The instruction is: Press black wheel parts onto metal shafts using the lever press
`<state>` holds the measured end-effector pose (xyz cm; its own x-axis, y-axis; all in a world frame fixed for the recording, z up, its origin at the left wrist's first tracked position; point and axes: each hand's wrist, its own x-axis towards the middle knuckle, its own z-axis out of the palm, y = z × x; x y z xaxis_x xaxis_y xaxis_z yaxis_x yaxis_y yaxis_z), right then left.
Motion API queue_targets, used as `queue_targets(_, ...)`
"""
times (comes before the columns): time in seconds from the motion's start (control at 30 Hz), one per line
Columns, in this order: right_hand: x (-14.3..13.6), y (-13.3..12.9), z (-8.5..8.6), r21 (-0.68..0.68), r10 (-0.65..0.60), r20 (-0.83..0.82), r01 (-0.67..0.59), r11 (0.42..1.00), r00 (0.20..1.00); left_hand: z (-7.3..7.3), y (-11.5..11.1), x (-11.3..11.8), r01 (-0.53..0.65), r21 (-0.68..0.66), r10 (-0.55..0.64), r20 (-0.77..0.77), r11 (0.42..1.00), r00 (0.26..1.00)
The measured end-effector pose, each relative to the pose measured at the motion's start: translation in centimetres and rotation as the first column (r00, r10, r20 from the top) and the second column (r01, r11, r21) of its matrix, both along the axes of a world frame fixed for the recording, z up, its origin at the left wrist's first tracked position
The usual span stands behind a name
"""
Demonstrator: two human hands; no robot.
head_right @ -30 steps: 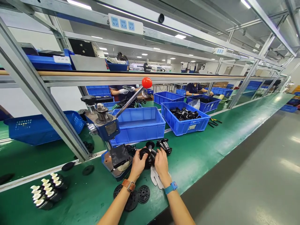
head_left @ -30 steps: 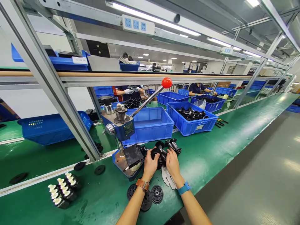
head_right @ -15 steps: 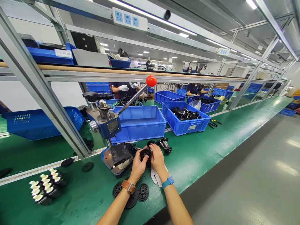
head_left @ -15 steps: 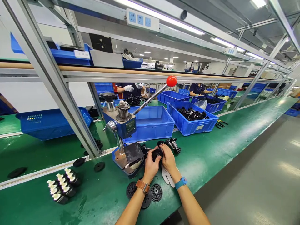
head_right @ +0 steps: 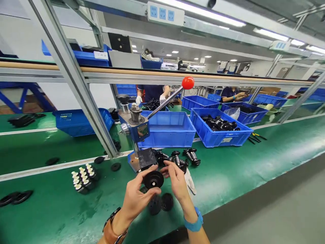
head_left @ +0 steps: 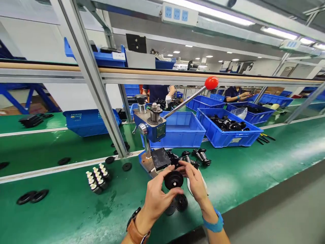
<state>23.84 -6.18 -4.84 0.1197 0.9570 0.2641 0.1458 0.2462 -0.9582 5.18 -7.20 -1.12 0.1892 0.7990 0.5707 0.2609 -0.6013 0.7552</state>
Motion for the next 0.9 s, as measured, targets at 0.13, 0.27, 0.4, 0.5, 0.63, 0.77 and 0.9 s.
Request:
queue_targets(0.13,-3.4,-2.6,3.2,-0.081,0.271,-0.181,-0.289,0.954,0.945,1.6,-1.6,-2.2,-0.024,0.026,0.025,-0.033,0.999,0.999)
queue_targets(0.27,-5.4,-4.0,3.1,-0.117,0.357,-0.186,-0.381,0.917,0.916,2.8,-3.1,-3.1,-0.125,-0.264,0.134,0.016,0.957,0.991)
queue_targets(0.4,-6.1,-5.1,1.7,-0.179,0.430,-0.019,-0.426,0.887,0.903,2.4,-3.6,-3.6,-0.051,-0.566,0.192,0.191,0.823,0.963)
queue_targets(0.5,-6.5,-5.6,1.1,-0.151,0.357,0.192,-0.332,0.931,0.914,1.5,-3.9,-3.7,0.017,-0.603,0.205,0.297,0.797,0.933)
queue_targets(0.63,-6.9,-6.1,1.6,-0.026,0.352,0.274,-0.359,0.933,0.895,1.0,-4.9,-3.8,0.002,-0.552,0.202,0.308,0.834,0.930)
queue_targets(0.77,-7.1,-6.7,2.4,0.089,0.341,0.293,-0.381,0.920,0.893,1.3,-6.0,-4.2,-0.072,-0.527,0.212,0.210,0.847,0.954)
queue_targets(0.9,-7.3,-6.9,2.5,0.100,0.360,0.312,-0.407,0.908,0.879,1.4,-6.5,-4.6,-0.120,-0.483,0.217,0.151,0.868,0.964)
